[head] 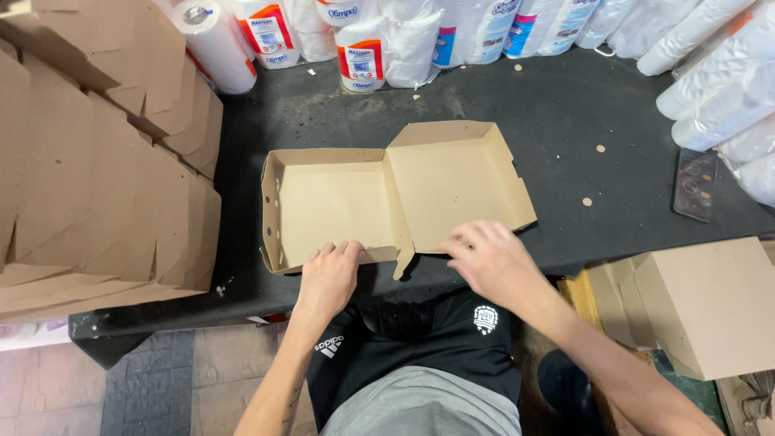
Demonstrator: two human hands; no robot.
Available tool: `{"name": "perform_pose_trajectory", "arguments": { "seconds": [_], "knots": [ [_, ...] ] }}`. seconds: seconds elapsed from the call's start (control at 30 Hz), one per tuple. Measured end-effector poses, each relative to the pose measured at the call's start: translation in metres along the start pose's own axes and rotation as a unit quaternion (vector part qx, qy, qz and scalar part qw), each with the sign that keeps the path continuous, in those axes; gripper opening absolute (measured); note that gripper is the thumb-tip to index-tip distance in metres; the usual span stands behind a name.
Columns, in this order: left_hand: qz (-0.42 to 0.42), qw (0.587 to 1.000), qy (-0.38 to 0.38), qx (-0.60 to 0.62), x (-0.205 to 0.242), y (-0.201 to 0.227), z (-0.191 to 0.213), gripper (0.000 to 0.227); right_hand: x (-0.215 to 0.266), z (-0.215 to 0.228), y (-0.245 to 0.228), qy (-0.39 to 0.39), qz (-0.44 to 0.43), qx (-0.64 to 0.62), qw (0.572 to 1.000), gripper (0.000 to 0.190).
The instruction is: The person assembles cardboard boxes by hand, folding the flaps and sides of each flat sheet to form a square box and then stacking the completed boxes.
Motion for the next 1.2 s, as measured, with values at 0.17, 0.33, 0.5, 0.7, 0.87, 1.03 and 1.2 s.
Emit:
{"name": "perform_pose_trajectory", "arguments": {
  "seconds": [0.17,0.33,0.5,0.7,0.87,1.03,1.2],
  "knots": [
    [0.037,0.991,-0.047,0.116,0.002,-0.005,0.005,0.031,-0.023,-0.058,-0.039,0.091,0.063,0.034,0.993,0.012],
    [0.052,0.979,-0.054,0.190,0.004,-0.007,0.011,0.037,-0.047,-0.065,-0.038,0.055,0.018,-0.005,0.998,0.020],
    [0.064,0.974,-0.065,0.209,0.005,-0.003,0.015,0.037,-0.058,-0.069,-0.054,0.036,0.028,0.006,0.999,0.017],
    [0.068,0.972,-0.042,0.222,0.008,0.001,0.025,0.033,-0.068,-0.097,-0.081,0.043,0.081,0.037,0.995,0.011],
    [0.050,0.962,0.030,0.268,0.020,-0.017,0.030,0.023,-0.050,-0.025,-0.129,0.122,0.145,-0.080,0.979,0.013],
    [0.047,0.971,0.224,0.077,0.056,-0.059,0.056,0.018,-0.005,-0.089,-0.084,-0.103,-0.166,-0.506,0.840,0.044],
    [0.065,0.972,0.208,0.091,0.088,-0.082,0.062,0.032,0.043,-0.148,0.013,0.110,-0.460,-0.737,0.483,0.052]
  ]
}}
Point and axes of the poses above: each hand's wrist, its own x-axis away from the middle knuckle, its own z-axis out of the back of the hand, y = z × x, the point moved 9 cm from there along -x, towards the middle knuckle, and after that the axes turned 2 degrees about z, right-handed, at the moved point
